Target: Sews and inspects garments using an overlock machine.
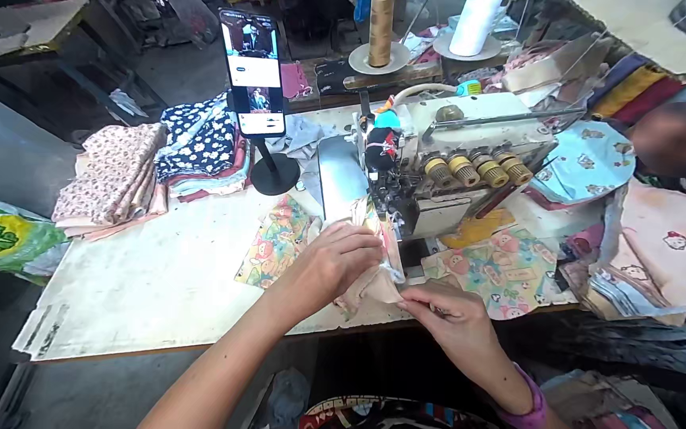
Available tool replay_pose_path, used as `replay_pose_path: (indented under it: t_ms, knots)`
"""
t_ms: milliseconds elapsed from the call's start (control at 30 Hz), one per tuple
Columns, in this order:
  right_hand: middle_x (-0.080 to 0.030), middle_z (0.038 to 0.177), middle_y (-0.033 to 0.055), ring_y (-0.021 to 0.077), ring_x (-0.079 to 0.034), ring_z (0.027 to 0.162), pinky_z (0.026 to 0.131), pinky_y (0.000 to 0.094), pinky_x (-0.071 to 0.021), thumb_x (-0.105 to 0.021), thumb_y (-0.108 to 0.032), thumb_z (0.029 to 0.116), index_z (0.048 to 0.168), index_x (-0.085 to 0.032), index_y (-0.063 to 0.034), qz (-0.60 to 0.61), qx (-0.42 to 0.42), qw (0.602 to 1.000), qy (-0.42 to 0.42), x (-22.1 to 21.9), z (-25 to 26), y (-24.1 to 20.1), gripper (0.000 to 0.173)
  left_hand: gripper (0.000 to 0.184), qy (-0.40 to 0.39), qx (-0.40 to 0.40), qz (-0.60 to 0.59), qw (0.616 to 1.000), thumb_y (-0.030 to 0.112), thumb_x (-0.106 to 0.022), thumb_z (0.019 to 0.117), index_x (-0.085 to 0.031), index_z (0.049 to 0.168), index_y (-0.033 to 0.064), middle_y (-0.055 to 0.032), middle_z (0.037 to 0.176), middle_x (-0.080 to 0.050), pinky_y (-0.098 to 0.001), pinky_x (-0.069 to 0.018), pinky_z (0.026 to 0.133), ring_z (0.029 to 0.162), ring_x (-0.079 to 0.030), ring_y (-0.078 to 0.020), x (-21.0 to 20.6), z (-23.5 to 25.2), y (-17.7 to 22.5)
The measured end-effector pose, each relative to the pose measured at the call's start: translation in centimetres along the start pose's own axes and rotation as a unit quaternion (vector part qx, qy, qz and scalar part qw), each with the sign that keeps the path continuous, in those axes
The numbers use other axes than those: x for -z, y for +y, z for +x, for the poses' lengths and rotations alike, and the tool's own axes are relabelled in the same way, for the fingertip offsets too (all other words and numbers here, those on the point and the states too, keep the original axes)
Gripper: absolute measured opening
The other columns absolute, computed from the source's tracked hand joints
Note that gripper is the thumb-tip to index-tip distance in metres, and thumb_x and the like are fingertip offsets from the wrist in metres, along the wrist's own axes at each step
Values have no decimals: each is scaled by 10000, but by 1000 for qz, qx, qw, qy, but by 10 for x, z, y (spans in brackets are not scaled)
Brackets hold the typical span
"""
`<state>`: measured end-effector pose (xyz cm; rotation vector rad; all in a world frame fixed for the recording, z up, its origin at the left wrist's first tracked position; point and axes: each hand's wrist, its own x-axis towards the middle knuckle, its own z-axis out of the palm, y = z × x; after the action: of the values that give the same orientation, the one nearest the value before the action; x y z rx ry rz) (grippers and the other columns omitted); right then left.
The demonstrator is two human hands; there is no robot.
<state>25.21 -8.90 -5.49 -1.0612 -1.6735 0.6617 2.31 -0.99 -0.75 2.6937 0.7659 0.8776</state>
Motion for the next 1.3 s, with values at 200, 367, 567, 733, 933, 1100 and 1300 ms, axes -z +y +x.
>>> replay_pose_path:
  t_ms: [200,367,567,733,933,1100,1300]
  knots:
    - [-765,903,-62,-36,-656,841,869,215,-468,-707,-192,932,936,-785,-110,11,-2,1000,15,-2,5,-4,113,234,11,26,-20,999,145,-568,1033,-765,1021,21,-104,1127,-754,-347,-455,1105,1185,-674,-207,0,-2,-5]
    - [-760,885,-40,-19,-656,808,883,253,-476,-710,-175,929,942,-784,-78,6,10,1000,12,-4,31,1,122,179,16,32,-14,999,93,-612,978,-766,941,9,-109,1075,-749,-398,-471,1092,1132,-688,-229,3,16,-23]
    - [-768,895,-24,-13,-672,830,899,264,-487,-708,-164,930,958,-790,-60,3,1,1000,23,-6,48,3,135,184,15,51,-28,998,76,-586,989,-745,976,-14,-126,1027,-744,-408,-499,1038,1057,-700,-239,6,29,-43]
    - [-745,872,-49,-26,-643,801,839,228,-505,-723,-169,922,990,-786,-75,15,-25,999,-27,-2,78,10,132,179,-54,94,95,990,121,-588,988,-709,901,22,-88,786,-657,-452,-530,788,780,-659,-241,68,61,-3]
    - [-763,1156,3,55,-676,1049,996,318,-453,-647,-125,979,1037,-821,-143,37,143,987,-54,0,59,44,184,237,-122,19,227,966,-28,-498,935,-646,756,23,-103,679,-638,-438,-528,895,689,-685,-265,6,21,106]
    - [-757,1093,-28,37,-649,937,949,275,-427,-613,-182,1023,1009,-762,-143,22,175,981,-79,18,34,13,154,248,-97,-2,196,976,26,-465,984,-657,832,57,-72,731,-651,-407,-504,952,764,-690,-247,12,21,96]
    - [-773,993,-29,8,-673,948,962,260,-444,-638,-154,991,967,-765,-108,11,105,993,-61,12,14,19,137,228,-116,8,129,985,120,-523,1005,-688,885,19,-117,794,-674,-409,-548,802,783,-692,-283,10,23,69]
